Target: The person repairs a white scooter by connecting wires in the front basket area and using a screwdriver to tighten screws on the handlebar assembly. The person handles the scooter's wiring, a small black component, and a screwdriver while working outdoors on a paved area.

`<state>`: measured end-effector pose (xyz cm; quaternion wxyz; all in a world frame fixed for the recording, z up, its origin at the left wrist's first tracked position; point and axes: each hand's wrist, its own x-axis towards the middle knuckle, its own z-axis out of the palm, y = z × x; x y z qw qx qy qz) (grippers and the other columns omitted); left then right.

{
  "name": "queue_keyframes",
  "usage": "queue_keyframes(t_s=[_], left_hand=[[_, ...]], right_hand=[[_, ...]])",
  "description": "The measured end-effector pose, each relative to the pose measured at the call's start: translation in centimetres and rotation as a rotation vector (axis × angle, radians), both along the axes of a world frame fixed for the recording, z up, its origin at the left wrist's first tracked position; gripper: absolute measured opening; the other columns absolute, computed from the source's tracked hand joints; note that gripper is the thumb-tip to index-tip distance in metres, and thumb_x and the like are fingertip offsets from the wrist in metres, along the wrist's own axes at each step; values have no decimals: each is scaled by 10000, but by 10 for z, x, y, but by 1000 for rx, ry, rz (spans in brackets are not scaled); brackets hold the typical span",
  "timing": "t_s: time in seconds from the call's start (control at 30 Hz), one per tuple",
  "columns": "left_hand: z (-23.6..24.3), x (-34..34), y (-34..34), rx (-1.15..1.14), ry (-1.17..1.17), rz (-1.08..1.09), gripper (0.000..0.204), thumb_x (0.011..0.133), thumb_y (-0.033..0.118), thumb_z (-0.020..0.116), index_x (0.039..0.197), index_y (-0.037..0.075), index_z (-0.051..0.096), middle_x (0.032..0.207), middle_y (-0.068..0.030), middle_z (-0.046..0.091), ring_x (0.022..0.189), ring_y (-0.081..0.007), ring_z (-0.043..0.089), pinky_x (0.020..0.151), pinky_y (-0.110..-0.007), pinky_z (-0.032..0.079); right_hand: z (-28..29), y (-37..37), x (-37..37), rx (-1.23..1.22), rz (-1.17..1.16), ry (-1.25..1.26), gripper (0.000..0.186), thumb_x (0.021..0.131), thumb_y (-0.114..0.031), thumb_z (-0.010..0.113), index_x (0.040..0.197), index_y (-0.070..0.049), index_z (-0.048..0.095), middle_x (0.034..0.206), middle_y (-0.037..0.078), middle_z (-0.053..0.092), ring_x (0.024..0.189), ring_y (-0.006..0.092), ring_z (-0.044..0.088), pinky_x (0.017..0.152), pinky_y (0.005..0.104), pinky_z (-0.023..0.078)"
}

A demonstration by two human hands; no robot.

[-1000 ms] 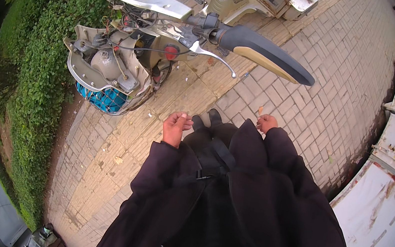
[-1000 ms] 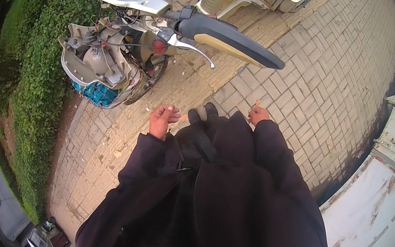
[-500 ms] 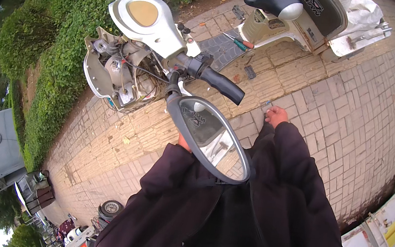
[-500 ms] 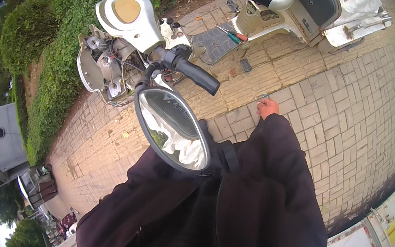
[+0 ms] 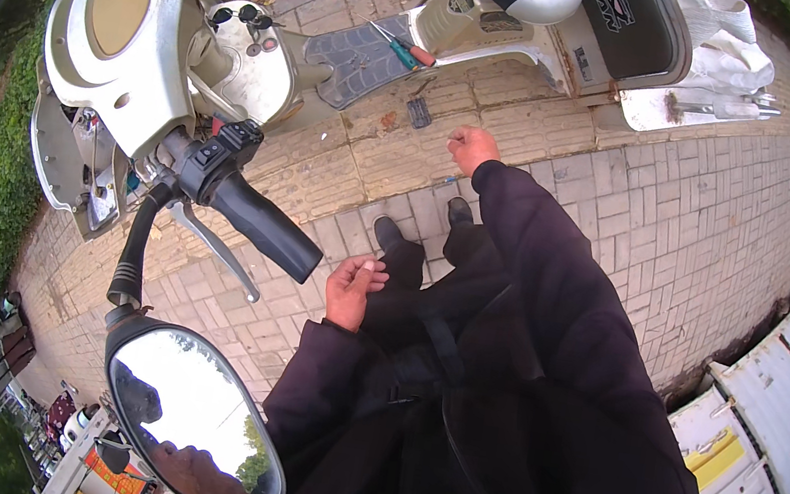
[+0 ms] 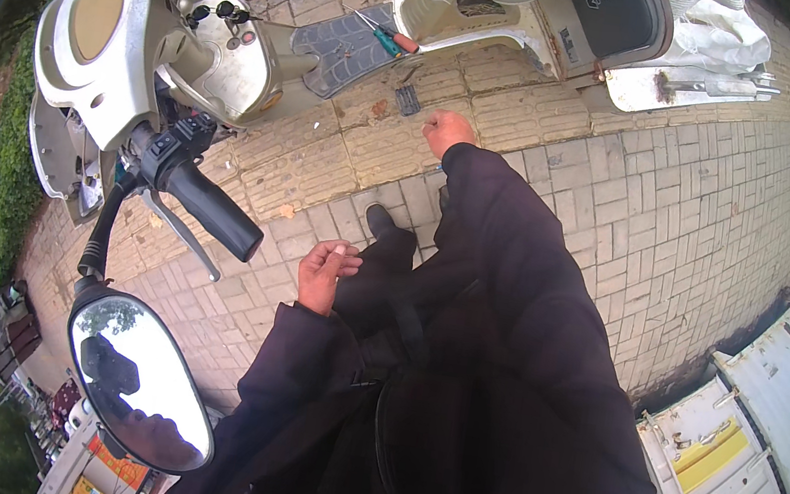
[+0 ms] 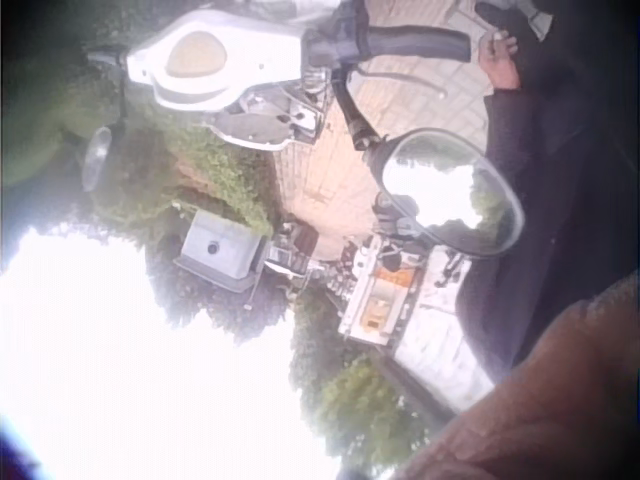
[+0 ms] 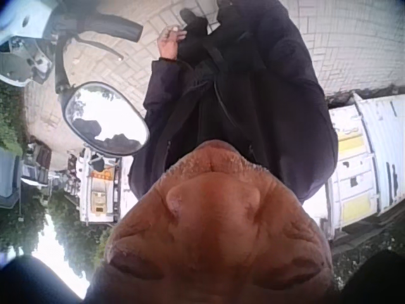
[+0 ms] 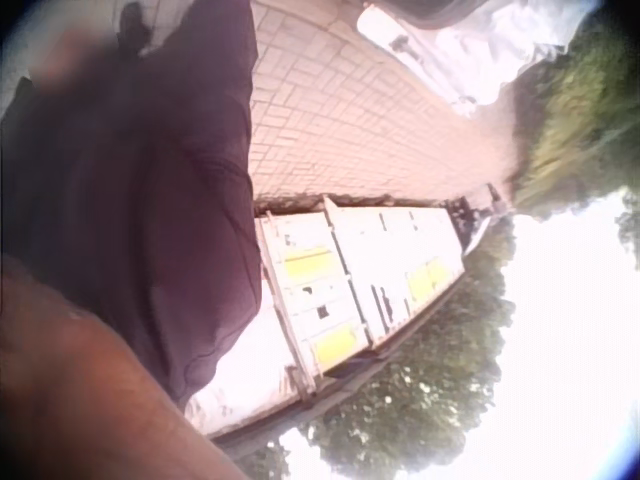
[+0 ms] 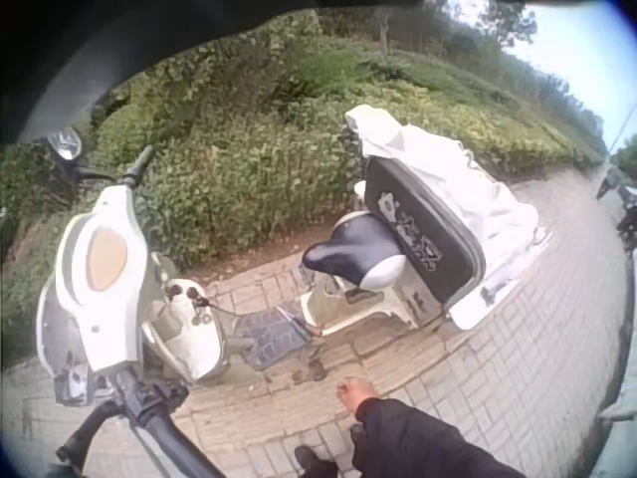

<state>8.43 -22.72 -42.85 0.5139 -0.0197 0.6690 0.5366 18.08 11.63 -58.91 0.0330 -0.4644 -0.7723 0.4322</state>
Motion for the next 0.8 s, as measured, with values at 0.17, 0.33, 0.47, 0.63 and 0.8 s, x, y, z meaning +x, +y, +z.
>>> queue_keyframes(t_s=[0.17,0.33,0.47,0.63,0.8], left_hand=[[-10,32,-68,-164,106,245,239,1093,173,634,1193,-39,682,1080,-159,763,902,-211,758,798,-318,619],[-27,100,-113,-461,99,596,205,1082,163,640,1150,-25,686,1036,-178,761,848,-241,767,736,-341,644],[-35,158,-97,-514,36,608,205,1086,156,627,1140,-36,676,1030,-192,761,838,-260,771,732,-359,649],[-42,188,-54,-436,-9,515,235,1089,169,641,1195,-37,682,1068,-164,764,911,-250,772,808,-363,630],[-51,191,-28,-403,-10,493,239,1088,157,638,1214,-41,688,1087,-164,765,902,-246,774,798,-342,629]], right_hand=[[-44,60,-71,127,76,-113,214,898,-234,746,1043,-83,793,947,177,776,948,415,725,851,507,577],[-91,106,-135,287,106,20,280,921,-170,698,1198,-128,709,1111,188,724,1027,409,711,867,545,563],[-115,129,-165,486,268,-19,236,926,-167,710,1154,-114,672,1116,168,683,1031,392,703,867,507,565],[-131,130,-189,500,425,-65,297,885,-268,789,1070,-69,669,1028,151,709,956,379,727,789,491,593],[-141,124,-214,537,378,-173,255,874,-299,774,909,-52,726,889,168,747,966,322,727,794,445,600]])
